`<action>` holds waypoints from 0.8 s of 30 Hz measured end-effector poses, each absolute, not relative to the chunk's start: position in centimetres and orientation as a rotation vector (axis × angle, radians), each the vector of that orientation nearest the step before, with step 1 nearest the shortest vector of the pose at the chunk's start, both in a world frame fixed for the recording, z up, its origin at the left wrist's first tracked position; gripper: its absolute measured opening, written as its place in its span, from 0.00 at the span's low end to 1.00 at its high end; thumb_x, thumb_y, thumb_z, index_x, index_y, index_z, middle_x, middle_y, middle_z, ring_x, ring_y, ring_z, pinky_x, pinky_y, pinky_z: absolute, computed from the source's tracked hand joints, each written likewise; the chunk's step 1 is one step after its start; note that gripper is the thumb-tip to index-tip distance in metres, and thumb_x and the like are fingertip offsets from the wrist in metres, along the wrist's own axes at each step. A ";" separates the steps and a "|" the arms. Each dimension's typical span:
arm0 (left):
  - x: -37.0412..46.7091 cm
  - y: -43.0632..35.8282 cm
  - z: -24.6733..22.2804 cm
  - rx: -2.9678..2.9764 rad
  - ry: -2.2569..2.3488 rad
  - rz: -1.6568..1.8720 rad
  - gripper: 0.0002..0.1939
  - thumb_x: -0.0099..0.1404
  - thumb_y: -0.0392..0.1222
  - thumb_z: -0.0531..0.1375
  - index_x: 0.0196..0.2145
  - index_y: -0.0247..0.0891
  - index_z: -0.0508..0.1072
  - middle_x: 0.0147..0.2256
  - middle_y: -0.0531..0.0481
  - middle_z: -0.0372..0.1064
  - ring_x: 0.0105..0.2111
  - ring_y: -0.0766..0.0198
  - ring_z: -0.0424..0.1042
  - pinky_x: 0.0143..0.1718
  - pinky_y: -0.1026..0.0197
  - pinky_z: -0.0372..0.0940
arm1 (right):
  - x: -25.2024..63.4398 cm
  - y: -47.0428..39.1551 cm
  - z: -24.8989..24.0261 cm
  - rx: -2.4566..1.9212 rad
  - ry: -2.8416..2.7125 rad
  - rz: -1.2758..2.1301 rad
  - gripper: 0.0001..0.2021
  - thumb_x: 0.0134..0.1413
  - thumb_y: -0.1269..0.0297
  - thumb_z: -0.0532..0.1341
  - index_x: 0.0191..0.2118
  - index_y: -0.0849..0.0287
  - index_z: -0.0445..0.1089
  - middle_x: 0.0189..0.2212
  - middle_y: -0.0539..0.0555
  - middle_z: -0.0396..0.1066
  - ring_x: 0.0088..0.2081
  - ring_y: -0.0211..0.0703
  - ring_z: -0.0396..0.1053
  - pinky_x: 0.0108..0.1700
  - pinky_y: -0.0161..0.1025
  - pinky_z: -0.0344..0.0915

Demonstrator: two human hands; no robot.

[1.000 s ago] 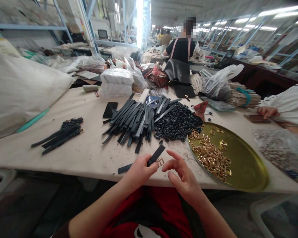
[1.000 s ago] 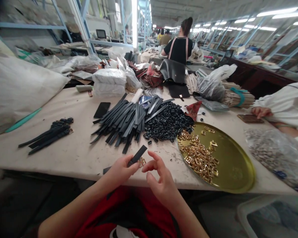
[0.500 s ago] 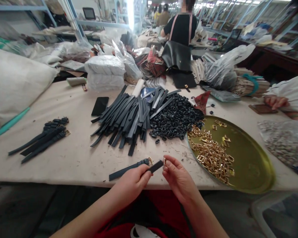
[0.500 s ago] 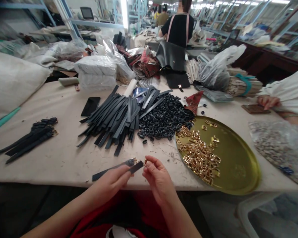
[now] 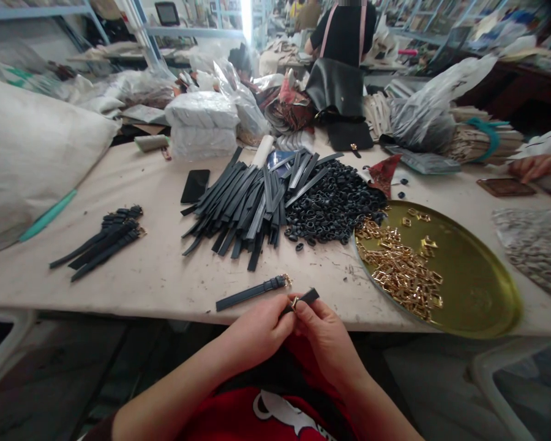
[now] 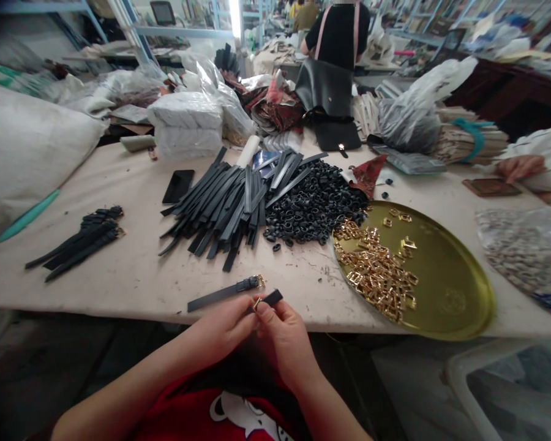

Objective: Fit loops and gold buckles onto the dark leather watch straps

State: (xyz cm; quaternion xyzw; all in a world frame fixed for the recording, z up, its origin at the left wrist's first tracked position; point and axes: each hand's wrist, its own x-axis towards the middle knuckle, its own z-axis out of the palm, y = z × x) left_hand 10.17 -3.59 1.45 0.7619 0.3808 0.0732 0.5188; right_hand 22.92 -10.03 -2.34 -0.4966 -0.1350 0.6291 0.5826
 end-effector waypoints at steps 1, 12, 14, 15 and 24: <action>10.0 -3.9 1.5 1.772 0.913 0.198 0.08 0.60 0.40 0.50 0.35 0.37 0.67 0.32 0.50 0.67 0.32 0.63 0.64 0.33 0.65 0.56 | 22.4 -10.3 -2.1 -1.193 -0.393 1.414 0.12 0.43 0.60 0.65 0.37 0.58 0.71 0.25 0.47 0.69 0.27 0.35 0.66 0.32 0.32 0.64; 8.3 -6.5 1.2 1.234 0.904 0.161 0.08 0.60 0.44 0.49 0.27 0.37 0.59 0.19 0.59 0.59 0.13 0.77 0.52 0.14 0.71 0.46 | 20.7 -12.8 -1.2 -1.166 -0.443 1.430 0.08 0.47 0.60 0.62 0.29 0.59 0.65 0.23 0.48 0.68 0.24 0.34 0.65 0.28 0.33 0.63; 8.3 -6.9 1.2 1.211 0.924 0.175 0.07 0.59 0.42 0.49 0.26 0.37 0.59 0.19 0.59 0.59 0.12 0.77 0.52 0.14 0.71 0.46 | 20.6 -13.0 -1.2 -1.126 -0.411 1.472 0.08 0.46 0.60 0.62 0.29 0.60 0.65 0.22 0.47 0.67 0.23 0.34 0.64 0.28 0.34 0.63; 8.3 -7.1 1.2 1.203 0.929 0.180 0.07 0.59 0.41 0.50 0.26 0.37 0.59 0.18 0.59 0.59 0.12 0.77 0.52 0.14 0.72 0.46 | 20.6 -13.1 -1.2 -1.115 -0.398 1.479 0.09 0.46 0.60 0.62 0.29 0.59 0.65 0.22 0.47 0.67 0.23 0.34 0.64 0.28 0.34 0.63; 8.3 -8.1 1.1 1.218 0.978 0.243 0.06 0.57 0.41 0.50 0.25 0.37 0.58 0.19 0.58 0.61 0.14 0.75 0.54 0.17 0.70 0.49 | 20.0 -13.9 -1.0 -1.442 -0.761 1.170 0.09 0.49 0.57 0.57 0.28 0.58 0.63 0.20 0.48 0.65 0.23 0.37 0.63 0.27 0.36 0.60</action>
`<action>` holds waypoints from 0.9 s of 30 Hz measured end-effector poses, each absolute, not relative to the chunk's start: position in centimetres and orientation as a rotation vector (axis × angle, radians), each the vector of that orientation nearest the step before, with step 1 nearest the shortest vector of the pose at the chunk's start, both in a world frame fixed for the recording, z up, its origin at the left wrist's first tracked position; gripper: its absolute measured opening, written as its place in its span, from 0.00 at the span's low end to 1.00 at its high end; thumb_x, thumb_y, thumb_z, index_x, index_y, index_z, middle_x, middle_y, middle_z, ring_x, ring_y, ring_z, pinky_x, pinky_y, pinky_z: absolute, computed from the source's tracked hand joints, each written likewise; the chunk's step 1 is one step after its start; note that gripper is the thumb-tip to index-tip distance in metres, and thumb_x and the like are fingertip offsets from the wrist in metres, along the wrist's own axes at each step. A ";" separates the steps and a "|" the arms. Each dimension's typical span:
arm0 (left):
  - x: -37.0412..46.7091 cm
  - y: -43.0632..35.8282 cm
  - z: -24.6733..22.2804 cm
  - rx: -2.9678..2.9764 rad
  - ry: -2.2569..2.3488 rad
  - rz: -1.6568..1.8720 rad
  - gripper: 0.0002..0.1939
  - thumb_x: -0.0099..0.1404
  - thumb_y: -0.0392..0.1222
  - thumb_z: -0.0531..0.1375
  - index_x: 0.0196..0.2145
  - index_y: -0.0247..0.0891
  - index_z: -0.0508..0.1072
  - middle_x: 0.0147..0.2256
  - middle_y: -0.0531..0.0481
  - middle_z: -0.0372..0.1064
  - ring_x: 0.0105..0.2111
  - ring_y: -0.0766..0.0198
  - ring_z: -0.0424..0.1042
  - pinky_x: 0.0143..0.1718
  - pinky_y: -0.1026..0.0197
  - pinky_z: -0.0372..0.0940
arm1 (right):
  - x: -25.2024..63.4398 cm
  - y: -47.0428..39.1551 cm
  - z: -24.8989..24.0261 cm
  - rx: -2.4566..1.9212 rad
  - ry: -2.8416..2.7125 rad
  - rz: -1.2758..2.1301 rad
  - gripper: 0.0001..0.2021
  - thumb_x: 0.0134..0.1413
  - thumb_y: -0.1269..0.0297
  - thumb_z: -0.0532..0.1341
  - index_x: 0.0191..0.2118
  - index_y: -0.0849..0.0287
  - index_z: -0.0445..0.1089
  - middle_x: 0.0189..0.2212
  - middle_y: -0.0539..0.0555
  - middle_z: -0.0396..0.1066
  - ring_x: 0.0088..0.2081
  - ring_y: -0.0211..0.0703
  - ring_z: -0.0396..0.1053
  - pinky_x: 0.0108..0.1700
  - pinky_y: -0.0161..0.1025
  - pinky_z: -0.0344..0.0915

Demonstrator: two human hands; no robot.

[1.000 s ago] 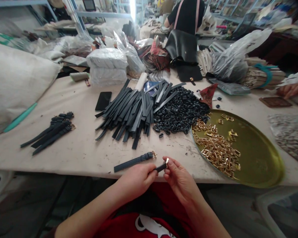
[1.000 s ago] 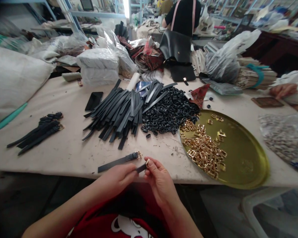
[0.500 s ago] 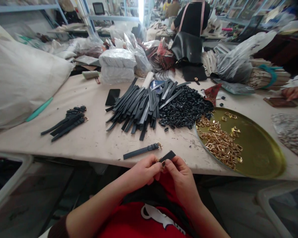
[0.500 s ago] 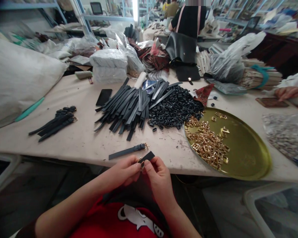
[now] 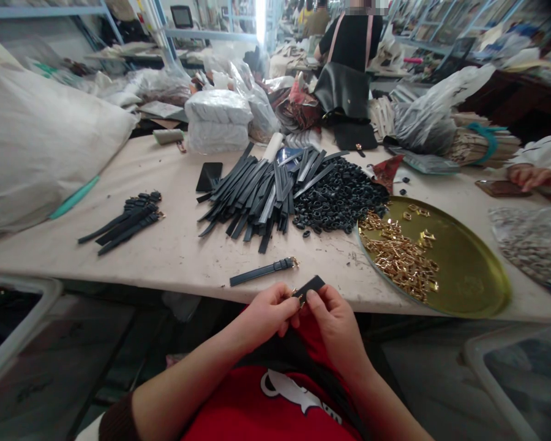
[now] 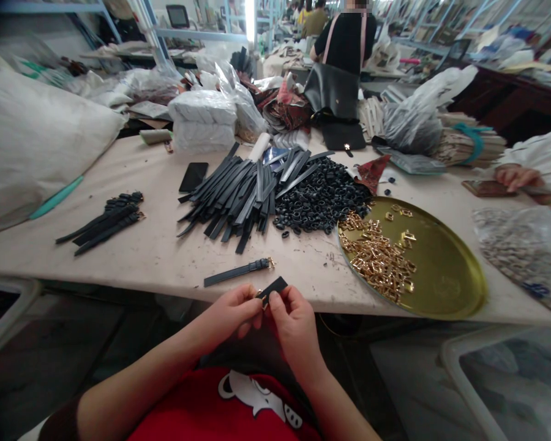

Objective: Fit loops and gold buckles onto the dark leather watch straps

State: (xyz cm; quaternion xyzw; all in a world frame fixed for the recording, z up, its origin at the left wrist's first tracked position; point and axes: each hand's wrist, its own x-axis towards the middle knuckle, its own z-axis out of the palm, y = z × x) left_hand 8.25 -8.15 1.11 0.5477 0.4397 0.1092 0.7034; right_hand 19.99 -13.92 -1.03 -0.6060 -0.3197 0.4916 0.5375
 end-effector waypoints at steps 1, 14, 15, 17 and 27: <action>8.3 -8.3 1.0 1.266 1.003 0.264 0.07 0.58 0.41 0.50 0.24 0.37 0.58 0.19 0.58 0.60 0.14 0.74 0.54 0.17 0.69 0.49 | 20.1 -14.0 -1.2 -1.529 -0.892 1.016 0.08 0.49 0.59 0.58 0.28 0.57 0.64 0.22 0.48 0.65 0.24 0.38 0.63 0.28 0.36 0.60; 8.7 -4.1 2.1 1.494 1.032 0.252 0.10 0.57 0.47 0.54 0.29 0.37 0.64 0.18 0.58 0.61 0.17 0.70 0.61 0.21 0.68 0.54 | 23.4 -10.2 -0.5 -1.305 -1.015 1.395 0.11 0.48 0.55 0.59 0.26 0.58 0.64 0.21 0.46 0.64 0.25 0.36 0.61 0.29 0.34 0.58; 8.9 -3.6 1.9 1.482 1.023 0.286 0.10 0.57 0.45 0.54 0.33 0.37 0.64 0.20 0.58 0.62 0.18 0.70 0.61 0.22 0.68 0.56 | 24.1 -9.4 -0.5 -1.312 -1.104 1.397 0.12 0.50 0.54 0.57 0.27 0.58 0.65 0.21 0.47 0.65 0.26 0.37 0.62 0.30 0.34 0.58; 9.4 -2.6 1.5 1.494 0.983 0.325 0.11 0.58 0.43 0.52 0.38 0.37 0.64 0.21 0.58 0.63 0.19 0.70 0.62 0.24 0.68 0.57 | 25.8 -7.3 -0.7 -1.390 -1.268 1.325 0.15 0.53 0.53 0.53 0.27 0.58 0.66 0.21 0.48 0.64 0.25 0.39 0.62 0.30 0.35 0.58; 10.6 0.1 -0.3 1.342 1.098 0.305 0.12 0.60 0.46 0.49 0.33 0.36 0.65 0.16 0.60 0.56 0.15 0.73 0.53 0.18 0.69 0.50 | 29.1 3.0 -3.5 -1.952 -1.673 0.563 0.05 0.47 0.73 0.57 0.25 0.58 0.66 0.27 0.54 0.64 0.31 0.44 0.63 0.33 0.39 0.54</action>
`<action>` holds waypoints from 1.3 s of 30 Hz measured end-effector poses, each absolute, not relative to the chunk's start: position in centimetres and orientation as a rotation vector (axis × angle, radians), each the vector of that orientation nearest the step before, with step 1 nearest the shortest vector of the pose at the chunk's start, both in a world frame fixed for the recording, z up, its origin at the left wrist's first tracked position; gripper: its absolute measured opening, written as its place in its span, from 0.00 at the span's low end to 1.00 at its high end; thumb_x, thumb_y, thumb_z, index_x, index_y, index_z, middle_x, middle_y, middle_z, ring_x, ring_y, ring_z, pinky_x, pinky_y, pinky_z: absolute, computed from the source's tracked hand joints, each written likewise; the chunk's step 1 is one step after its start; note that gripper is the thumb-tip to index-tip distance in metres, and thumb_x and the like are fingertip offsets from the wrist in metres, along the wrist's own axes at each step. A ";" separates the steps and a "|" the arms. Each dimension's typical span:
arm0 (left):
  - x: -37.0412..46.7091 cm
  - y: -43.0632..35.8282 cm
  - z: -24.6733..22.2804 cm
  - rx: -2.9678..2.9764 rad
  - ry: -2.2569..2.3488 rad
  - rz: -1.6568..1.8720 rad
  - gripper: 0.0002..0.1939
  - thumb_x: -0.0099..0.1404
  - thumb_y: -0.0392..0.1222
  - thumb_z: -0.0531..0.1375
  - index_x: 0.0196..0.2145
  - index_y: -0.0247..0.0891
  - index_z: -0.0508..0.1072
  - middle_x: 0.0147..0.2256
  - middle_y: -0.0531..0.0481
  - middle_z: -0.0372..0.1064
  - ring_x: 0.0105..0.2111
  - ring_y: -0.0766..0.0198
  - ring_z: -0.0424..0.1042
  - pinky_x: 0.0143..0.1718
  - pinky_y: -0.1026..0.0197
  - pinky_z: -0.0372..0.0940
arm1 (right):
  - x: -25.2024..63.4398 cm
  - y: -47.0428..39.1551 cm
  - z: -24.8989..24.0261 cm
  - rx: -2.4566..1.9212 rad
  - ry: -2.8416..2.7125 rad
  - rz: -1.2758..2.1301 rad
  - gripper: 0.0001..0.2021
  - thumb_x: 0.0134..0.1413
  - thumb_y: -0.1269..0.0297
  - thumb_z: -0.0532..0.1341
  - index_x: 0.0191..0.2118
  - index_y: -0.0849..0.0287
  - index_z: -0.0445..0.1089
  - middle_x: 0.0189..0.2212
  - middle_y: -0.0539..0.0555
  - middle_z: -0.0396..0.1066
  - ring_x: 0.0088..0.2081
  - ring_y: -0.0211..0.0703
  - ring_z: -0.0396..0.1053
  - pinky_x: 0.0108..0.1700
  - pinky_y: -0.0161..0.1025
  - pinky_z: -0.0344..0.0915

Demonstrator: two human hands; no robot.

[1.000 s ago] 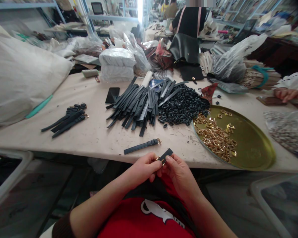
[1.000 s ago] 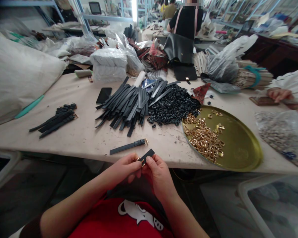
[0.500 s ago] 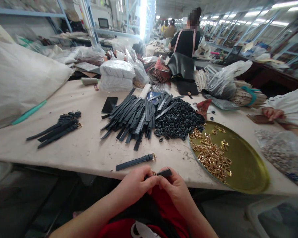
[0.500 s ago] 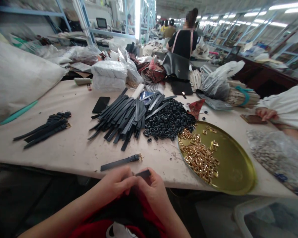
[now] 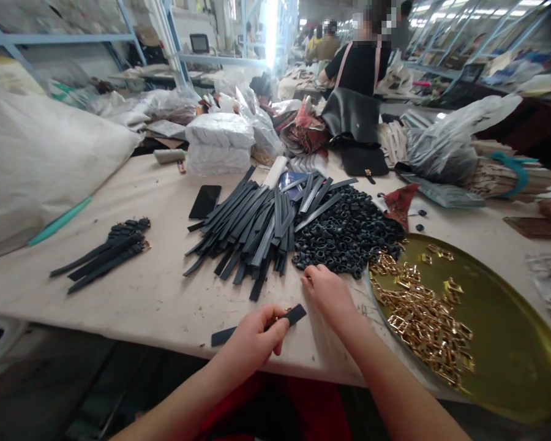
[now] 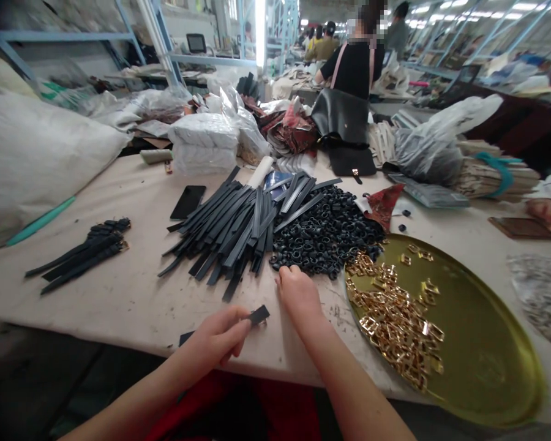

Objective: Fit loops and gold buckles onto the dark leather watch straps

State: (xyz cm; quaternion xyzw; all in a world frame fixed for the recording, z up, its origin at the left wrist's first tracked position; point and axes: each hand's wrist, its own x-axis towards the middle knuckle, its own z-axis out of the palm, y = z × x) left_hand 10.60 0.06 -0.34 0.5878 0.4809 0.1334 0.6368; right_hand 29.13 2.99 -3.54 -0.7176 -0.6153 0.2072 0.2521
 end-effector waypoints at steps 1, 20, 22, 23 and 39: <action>10.6 0.1 -0.4 1.357 1.112 0.320 0.12 0.60 0.46 0.49 0.32 0.36 0.66 0.16 0.60 0.56 0.15 0.73 0.53 0.19 0.69 0.50 | 29.1 2.8 -3.7 -1.951 -1.668 0.583 0.05 0.46 0.74 0.57 0.25 0.57 0.65 0.27 0.53 0.63 0.30 0.44 0.63 0.33 0.39 0.54; 10.3 -6.5 1.5 1.688 1.229 0.694 0.09 0.60 0.44 0.51 0.31 0.38 0.68 0.24 0.56 0.65 0.25 0.69 0.63 0.29 0.67 0.56 | 24.9 -9.1 -0.4 -0.949 -0.347 1.663 0.14 0.35 0.63 0.70 0.24 0.59 0.63 0.16 0.42 0.58 0.19 0.28 0.53 0.23 0.26 0.53; 9.9 -7.2 1.6 1.753 1.203 0.649 0.09 0.60 0.43 0.51 0.31 0.38 0.68 0.24 0.56 0.65 0.25 0.69 0.63 0.28 0.67 0.55 | 24.7 -9.7 -0.5 -0.954 -0.373 1.663 0.14 0.36 0.63 0.69 0.24 0.59 0.63 0.16 0.42 0.58 0.20 0.28 0.53 0.24 0.27 0.53; 9.7 -7.5 1.7 1.787 1.185 0.616 0.09 0.60 0.43 0.51 0.30 0.38 0.69 0.24 0.56 0.65 0.24 0.69 0.63 0.28 0.67 0.55 | 24.6 -10.0 -0.6 -0.963 -0.389 1.659 0.14 0.36 0.63 0.69 0.24 0.59 0.63 0.16 0.42 0.58 0.19 0.28 0.53 0.24 0.27 0.53; 10.5 -8.8 0.6 1.705 1.029 0.591 0.11 0.61 0.40 0.49 0.26 0.37 0.69 0.23 0.56 0.65 0.25 0.69 0.62 0.27 0.67 0.54 | 23.2 -12.6 -1.6 -1.314 -0.679 1.207 0.12 0.43 0.56 0.64 0.32 0.58 0.68 0.20 0.45 0.66 0.23 0.34 0.61 0.29 0.33 0.59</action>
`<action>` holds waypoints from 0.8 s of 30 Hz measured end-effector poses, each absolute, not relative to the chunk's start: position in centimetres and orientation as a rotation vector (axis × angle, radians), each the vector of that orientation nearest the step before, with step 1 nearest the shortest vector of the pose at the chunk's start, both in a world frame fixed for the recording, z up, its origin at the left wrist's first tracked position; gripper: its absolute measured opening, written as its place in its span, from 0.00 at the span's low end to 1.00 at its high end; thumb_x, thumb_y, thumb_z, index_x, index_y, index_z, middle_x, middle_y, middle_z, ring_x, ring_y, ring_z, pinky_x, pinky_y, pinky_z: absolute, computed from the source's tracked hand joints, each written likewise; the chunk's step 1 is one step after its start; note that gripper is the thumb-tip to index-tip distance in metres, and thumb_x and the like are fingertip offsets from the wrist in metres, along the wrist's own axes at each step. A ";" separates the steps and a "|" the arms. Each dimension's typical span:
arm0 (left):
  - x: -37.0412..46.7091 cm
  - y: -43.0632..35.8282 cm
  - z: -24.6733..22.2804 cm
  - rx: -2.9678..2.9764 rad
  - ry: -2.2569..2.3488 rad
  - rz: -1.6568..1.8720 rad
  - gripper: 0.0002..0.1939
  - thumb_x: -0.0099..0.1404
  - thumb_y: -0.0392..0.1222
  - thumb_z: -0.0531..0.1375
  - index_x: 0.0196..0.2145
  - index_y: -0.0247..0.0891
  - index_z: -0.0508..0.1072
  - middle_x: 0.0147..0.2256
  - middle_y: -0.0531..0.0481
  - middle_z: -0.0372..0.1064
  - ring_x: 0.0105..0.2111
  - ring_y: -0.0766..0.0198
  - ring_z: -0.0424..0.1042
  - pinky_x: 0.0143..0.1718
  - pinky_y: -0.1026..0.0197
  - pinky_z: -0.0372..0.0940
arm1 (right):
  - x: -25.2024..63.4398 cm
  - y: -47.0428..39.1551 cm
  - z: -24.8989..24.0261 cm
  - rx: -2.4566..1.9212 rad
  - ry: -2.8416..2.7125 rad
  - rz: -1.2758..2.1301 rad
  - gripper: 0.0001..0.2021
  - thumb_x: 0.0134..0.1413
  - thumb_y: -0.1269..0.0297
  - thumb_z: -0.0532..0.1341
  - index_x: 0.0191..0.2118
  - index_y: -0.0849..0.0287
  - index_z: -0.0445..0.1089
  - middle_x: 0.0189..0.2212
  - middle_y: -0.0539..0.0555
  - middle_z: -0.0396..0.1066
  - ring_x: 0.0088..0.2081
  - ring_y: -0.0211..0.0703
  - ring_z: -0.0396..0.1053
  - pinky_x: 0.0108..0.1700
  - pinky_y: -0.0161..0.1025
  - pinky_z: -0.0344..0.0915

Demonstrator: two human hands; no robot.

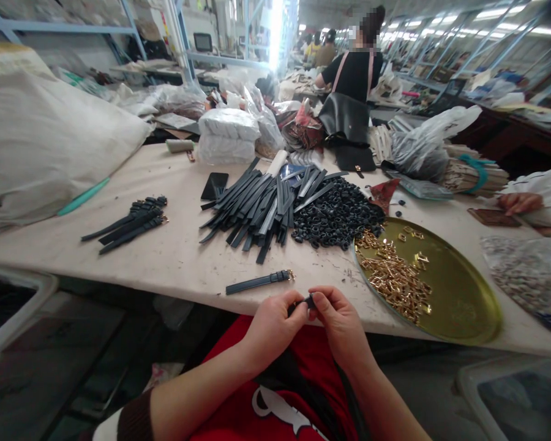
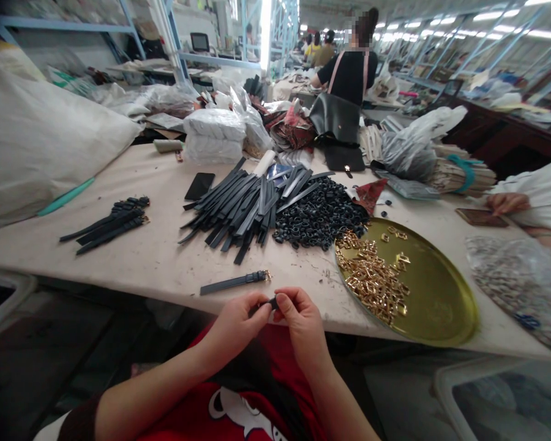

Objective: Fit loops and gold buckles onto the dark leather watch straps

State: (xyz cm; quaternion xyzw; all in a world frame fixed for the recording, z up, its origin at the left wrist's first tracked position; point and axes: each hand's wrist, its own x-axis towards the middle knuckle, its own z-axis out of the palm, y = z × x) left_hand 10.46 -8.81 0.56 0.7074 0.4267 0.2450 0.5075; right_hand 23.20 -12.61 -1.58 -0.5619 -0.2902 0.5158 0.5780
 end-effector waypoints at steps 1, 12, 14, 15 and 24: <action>10.8 -8.8 0.4 1.679 1.039 0.619 0.11 0.61 0.40 0.49 0.27 0.37 0.69 0.24 0.56 0.66 0.26 0.69 0.63 0.29 0.67 0.55 | 23.0 -12.5 -1.8 -1.292 -0.634 1.218 0.11 0.42 0.57 0.64 0.31 0.58 0.69 0.21 0.45 0.66 0.23 0.34 0.62 0.29 0.33 0.60; 10.3 -6.4 -0.5 1.509 0.953 0.514 0.15 0.60 0.35 0.50 0.46 0.37 0.58 0.32 0.52 0.70 0.33 0.66 0.68 0.37 0.64 0.61 | 23.3 -10.7 -2.4 -1.290 -0.552 1.267 0.10 0.43 0.57 0.64 0.25 0.58 0.67 0.19 0.44 0.63 0.22 0.33 0.58 0.27 0.32 0.57; 10.4 -5.7 -0.7 1.473 0.989 0.515 0.14 0.60 0.36 0.50 0.45 0.37 0.58 0.29 0.53 0.69 0.31 0.66 0.68 0.35 0.64 0.61 | 23.2 -10.5 -2.4 -1.315 -0.589 1.257 0.12 0.45 0.54 0.62 0.25 0.58 0.68 0.20 0.46 0.65 0.24 0.35 0.60 0.29 0.33 0.58; 10.5 -5.3 -0.8 1.464 1.004 0.504 0.13 0.60 0.37 0.51 0.44 0.38 0.58 0.28 0.54 0.69 0.30 0.66 0.68 0.34 0.64 0.61 | 23.3 -10.4 -2.5 -1.315 -0.578 1.259 0.14 0.47 0.52 0.60 0.26 0.59 0.69 0.21 0.47 0.65 0.25 0.36 0.60 0.29 0.34 0.59; 11.4 -2.7 -0.7 1.598 1.163 0.354 0.15 0.57 0.44 0.55 0.41 0.38 0.59 0.26 0.54 0.68 0.26 0.65 0.68 0.29 0.64 0.60 | 25.3 -9.1 -2.7 -1.060 -0.248 1.607 0.12 0.46 0.52 0.61 0.30 0.55 0.70 0.26 0.48 0.66 0.26 0.36 0.60 0.29 0.34 0.60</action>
